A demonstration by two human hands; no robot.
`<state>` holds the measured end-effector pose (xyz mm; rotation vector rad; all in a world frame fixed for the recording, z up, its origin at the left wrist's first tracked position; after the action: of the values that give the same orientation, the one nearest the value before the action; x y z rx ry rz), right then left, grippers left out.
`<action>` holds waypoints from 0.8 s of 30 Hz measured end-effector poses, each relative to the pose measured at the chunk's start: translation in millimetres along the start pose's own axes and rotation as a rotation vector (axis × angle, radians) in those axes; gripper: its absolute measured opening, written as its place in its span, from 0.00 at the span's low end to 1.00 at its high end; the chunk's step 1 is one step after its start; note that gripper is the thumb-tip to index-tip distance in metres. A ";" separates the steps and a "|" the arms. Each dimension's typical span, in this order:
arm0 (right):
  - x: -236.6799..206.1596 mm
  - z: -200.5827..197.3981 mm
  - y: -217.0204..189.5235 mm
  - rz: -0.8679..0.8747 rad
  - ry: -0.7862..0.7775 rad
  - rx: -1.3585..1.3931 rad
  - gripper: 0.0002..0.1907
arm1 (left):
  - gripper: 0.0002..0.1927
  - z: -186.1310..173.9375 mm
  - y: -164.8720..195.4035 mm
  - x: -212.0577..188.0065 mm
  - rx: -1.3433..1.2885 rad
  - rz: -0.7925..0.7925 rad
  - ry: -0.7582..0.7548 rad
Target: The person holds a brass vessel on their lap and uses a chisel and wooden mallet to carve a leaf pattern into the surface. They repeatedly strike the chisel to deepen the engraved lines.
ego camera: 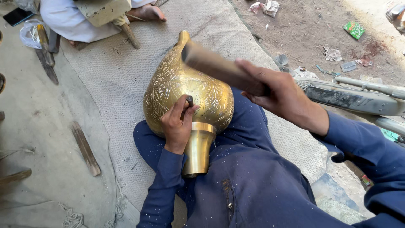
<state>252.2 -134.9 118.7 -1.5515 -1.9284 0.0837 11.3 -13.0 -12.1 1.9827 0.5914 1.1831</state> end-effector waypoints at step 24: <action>-6.5 15.8 33.0 0.001 0.109 -0.030 0.37 | 0.24 -1.6 -4.0 22.4 -0.074 -0.206 -0.067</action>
<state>272.6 -125.6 89.2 -1.5439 -1.8511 -0.0290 20.3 5.7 -2.7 1.8428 0.6893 0.9948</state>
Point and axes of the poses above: each hand's wrist, its own x-axis towards the middle knuckle, its own z-axis out of the palm, y = z × x, the point moved 2 cm from there along x, towards the middle knuckle, and after that the axes turned 15 degrees about -x, right-handed, at the moved point
